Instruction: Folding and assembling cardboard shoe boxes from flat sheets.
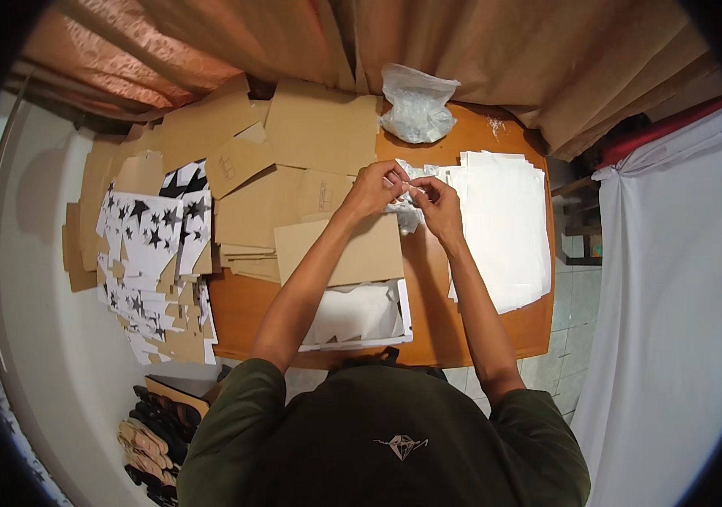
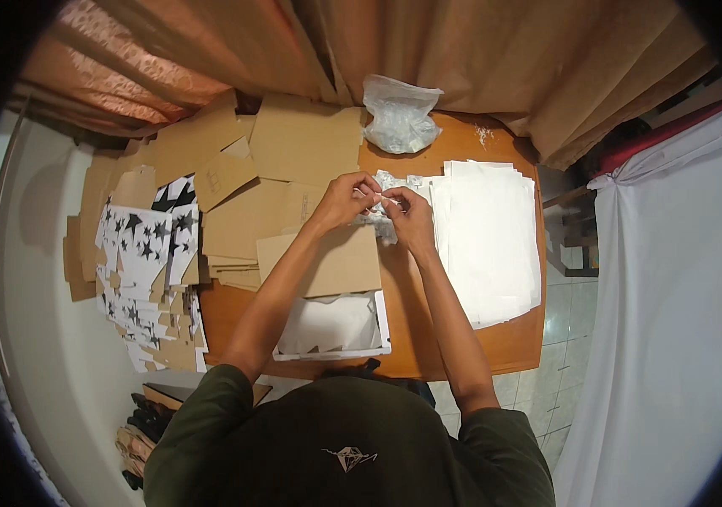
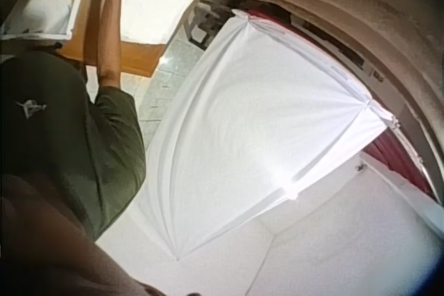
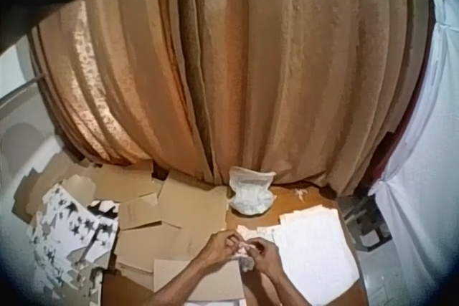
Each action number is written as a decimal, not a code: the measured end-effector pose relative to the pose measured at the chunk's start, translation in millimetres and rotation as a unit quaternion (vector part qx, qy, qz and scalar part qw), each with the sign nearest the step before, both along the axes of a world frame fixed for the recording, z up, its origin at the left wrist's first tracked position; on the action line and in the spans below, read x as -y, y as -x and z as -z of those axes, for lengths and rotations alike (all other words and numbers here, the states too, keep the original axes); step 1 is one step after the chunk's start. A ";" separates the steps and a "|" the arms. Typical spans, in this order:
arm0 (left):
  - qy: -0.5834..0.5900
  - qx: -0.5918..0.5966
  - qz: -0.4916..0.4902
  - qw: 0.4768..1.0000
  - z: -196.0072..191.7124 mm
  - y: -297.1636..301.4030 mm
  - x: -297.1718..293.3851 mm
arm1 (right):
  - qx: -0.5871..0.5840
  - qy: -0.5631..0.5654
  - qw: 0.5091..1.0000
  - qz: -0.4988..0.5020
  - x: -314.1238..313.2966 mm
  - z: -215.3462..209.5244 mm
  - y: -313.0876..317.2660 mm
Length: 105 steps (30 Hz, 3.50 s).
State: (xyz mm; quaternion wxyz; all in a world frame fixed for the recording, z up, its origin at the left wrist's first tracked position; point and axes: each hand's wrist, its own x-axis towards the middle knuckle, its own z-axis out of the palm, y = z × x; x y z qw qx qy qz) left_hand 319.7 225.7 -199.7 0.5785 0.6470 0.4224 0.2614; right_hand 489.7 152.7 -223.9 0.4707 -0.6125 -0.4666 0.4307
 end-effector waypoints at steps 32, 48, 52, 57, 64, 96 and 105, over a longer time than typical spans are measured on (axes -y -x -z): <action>-0.245 -0.179 -0.130 0.944 17.6 169.1 141.0 | 0.353 -0.074 0.904 -0.230 93.0 -1.8 122.3; -0.305 -0.364 -0.059 0.878 34.6 152.4 70.9 | 0.516 0.036 0.837 -0.180 17.8 26.7 113.6; -0.297 -0.346 -0.083 0.886 36.8 155.4 73.4 | 0.536 0.038 0.821 -0.190 17.7 25.6 108.2; -0.256 -0.341 -0.041 0.903 9.2 155.8 76.1 | 0.527 -0.046 0.833 -0.163 23.0 14.7 100.9; -0.283 -0.333 -0.037 0.899 -42.0 162.0 101.0 | 0.499 -0.134 0.842 -0.156 51.3 -42.1 109.3; -0.401 -0.256 -0.053 0.878 63.0 164.1 305.6 | 0.414 -0.308 0.804 -0.295 234.9 29.2 90.3; -0.396 -0.231 -0.054 0.887 69.4 164.2 308.1 | 0.415 -0.318 0.798 -0.301 233.9 47.4 86.8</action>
